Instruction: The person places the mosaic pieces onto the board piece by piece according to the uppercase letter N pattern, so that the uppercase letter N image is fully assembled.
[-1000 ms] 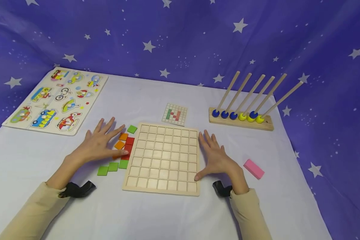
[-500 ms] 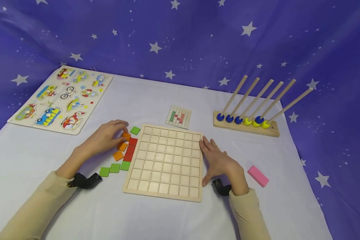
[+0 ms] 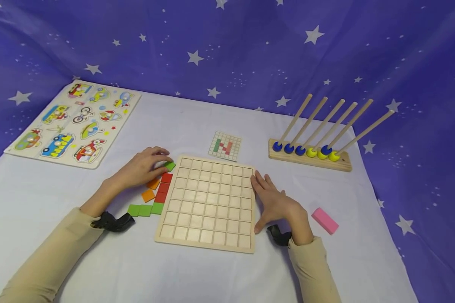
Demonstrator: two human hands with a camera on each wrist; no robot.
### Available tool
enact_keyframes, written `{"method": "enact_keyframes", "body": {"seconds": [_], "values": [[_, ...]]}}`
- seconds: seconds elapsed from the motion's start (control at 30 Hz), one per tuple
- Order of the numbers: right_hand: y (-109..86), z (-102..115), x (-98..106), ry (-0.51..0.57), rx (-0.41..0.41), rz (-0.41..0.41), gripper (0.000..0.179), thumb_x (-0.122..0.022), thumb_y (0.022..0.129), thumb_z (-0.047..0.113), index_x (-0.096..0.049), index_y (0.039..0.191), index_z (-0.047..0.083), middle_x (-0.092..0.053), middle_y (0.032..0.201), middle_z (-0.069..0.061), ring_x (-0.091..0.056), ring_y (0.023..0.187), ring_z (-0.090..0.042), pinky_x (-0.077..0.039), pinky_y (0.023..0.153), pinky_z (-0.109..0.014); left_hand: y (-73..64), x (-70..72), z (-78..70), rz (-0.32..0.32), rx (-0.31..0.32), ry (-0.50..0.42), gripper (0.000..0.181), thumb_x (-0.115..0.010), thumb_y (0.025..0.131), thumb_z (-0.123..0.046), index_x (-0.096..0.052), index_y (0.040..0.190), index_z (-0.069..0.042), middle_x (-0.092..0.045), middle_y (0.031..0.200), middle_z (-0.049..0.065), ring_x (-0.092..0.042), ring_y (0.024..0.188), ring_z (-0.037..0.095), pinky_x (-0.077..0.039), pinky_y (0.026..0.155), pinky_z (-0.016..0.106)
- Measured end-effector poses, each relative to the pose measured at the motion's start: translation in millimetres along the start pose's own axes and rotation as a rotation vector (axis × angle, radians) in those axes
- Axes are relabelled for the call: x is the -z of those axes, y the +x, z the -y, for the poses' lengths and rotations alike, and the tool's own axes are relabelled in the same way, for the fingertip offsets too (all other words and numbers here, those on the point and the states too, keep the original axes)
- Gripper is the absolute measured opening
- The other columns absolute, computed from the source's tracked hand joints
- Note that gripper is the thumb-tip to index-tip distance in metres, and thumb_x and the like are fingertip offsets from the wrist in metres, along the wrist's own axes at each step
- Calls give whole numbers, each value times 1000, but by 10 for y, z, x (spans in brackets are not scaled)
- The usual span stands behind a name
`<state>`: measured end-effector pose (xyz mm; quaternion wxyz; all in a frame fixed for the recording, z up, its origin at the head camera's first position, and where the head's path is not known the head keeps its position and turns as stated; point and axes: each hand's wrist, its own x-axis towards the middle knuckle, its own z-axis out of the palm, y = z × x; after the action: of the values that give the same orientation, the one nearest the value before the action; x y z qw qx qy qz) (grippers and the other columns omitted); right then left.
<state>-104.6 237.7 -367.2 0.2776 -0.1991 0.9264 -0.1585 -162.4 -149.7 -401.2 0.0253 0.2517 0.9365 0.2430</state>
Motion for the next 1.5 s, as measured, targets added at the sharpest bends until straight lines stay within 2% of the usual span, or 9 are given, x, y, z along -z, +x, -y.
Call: {"method": "enact_keyframes", "body": {"seconds": [0.1,0.23,0.33,0.47,0.63,0.8,1.13,1.4,1.5], "values": [[2,-2,1,-2,4,2,141,-93,51,40,-4,152,-3,7,160,-22,5,144,-49,-14,96,-81,11,-12,1,-48,-3,-49,18,-71,86,-17,-64,100,-8,-64,101,9,-57,91,26,-45,80,43],[8,8,4,-18,6,14,141,-93,52,40,-4,152,-4,8,159,-23,6,144,-49,-14,96,-81,14,-31,-1,-107,19,-94,14,-73,83,-13,-60,85,-11,-60,73,1,-51,68,17,-41,65,31],[6,11,5,-17,10,25,141,-92,53,41,-2,152,-5,10,159,-24,7,144,-49,-13,96,-81,25,-61,-14,-141,43,-132,8,-72,85,-12,-64,85,-10,-64,72,2,-54,66,15,-43,64,30],[1,17,-5,11,8,38,143,-91,54,45,1,151,-5,13,158,-24,10,144,-49,-9,95,-83,47,-84,-91,-165,64,-255,7,-70,86,-11,-69,92,-8,-71,81,6,-63,75,19,-48,73,35],[4,27,-30,6,-9,26,146,-91,52,47,2,152,-4,13,158,-24,10,144,-48,-8,95,-83,76,-124,-284,-97,17,-361,15,-69,87,-14,-71,102,-10,-73,86,5,-67,82,18,-50,79,38],[15,36,-49,-17,-31,13,146,-92,51,47,2,152,-2,12,159,-22,9,145,-46,-10,97,-81,95,-207,-430,4,-72,-397,18,-69,88,-12,-71,105,-9,-72,82,3,-63,71,11,-50,68,29],[4,44,-39,-1,-50,8,148,-92,50,47,3,153,0,12,160,-21,9,145,-45,-9,98,-81,78,-284,-523,69,-109,-390,13,-70,88,-14,-73,99,-11,-69,77,-1,-45,57,5,-38,57,20],[12,37,-50,1,-47,1,148,-93,49,46,2,153,-1,11,160,-21,8,145,-46,-9,97,-81,80,-320,-492,-4,-228,-236,19,-68,89,-14,-74,105,-5,-64,89,2,-44,60,2,-38,57,21],[10,38,-51,-1,-48,-1,148,-93,48,46,2,153,-1,11,160,-20,8,145,-45,-9,97,-81,79,-339,-489,-14,-239,-212,20,-68,88,-14,-74,105,-4,-62,88,2,-43,59,1,-38,56,20]]}}
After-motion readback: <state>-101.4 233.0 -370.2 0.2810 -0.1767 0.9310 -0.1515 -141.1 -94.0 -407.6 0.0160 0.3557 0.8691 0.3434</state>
